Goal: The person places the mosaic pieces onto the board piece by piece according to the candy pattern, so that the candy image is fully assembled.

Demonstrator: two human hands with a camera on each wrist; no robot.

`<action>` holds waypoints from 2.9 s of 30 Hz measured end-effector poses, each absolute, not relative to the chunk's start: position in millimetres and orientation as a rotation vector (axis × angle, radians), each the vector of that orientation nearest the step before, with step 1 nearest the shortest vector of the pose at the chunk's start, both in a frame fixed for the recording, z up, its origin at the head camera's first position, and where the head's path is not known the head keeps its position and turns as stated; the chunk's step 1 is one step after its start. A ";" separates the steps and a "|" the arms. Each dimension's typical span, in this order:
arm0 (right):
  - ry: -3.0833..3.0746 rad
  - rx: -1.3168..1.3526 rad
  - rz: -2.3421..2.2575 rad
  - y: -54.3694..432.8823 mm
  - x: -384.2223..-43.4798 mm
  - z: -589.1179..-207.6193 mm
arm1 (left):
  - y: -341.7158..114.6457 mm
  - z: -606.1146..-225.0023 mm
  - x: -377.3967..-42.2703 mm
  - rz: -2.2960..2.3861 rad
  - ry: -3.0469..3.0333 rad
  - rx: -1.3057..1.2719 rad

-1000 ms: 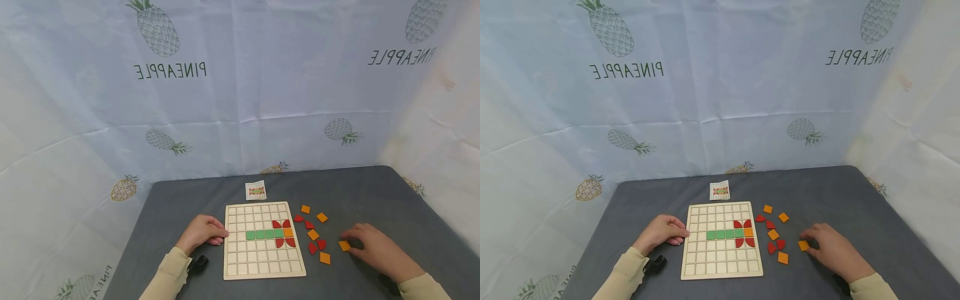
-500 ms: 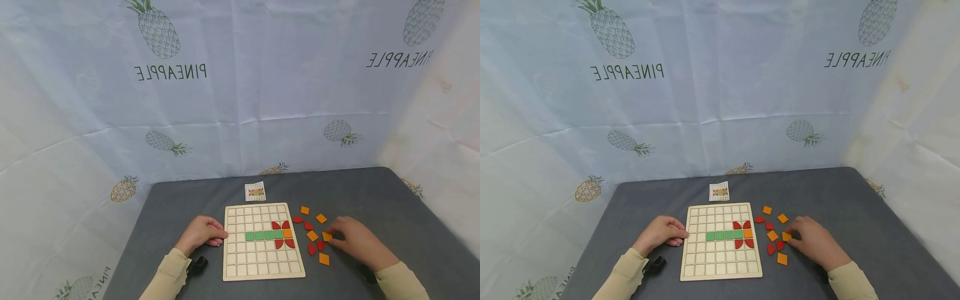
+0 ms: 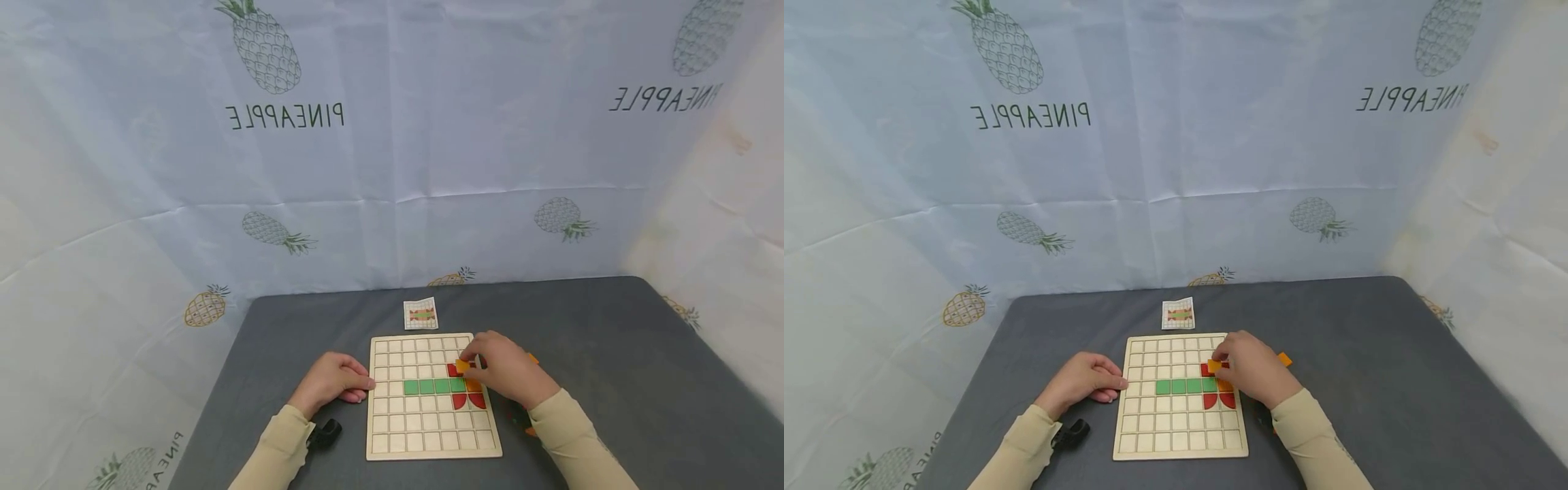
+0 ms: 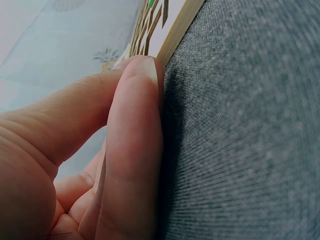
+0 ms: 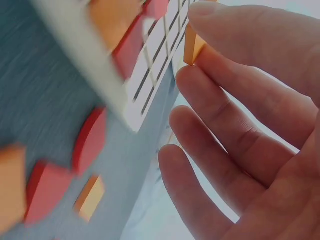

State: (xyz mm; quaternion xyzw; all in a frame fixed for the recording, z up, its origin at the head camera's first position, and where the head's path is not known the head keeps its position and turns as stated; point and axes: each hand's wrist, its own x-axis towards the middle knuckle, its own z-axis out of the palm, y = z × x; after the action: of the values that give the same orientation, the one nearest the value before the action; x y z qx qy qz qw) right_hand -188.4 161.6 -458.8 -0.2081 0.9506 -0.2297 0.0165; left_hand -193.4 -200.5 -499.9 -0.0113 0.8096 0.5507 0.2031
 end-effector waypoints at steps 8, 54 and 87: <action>2.932 -0.693 -0.758 137.3 -195.1 -466.7 | -200.0 -501.6 -194.1 1.547 2.250 -0.022; 3.008 -0.621 -0.664 144.5 -198.7 -473.0 | -198.7 -503.2 -192.5 1.538 2.248 -0.055; 2.971 -0.045 -0.620 265.3 -204.4 -470.9 | -201.1 -503.8 -194.3 1.543 2.255 -0.056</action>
State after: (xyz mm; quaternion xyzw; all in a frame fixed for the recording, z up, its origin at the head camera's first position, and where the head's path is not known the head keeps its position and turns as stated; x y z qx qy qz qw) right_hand -204.4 265.3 -470.9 -0.0147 0.9774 -0.2041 0.0531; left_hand -194.3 -201.1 -503.8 -0.0201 0.8080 0.5528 0.2028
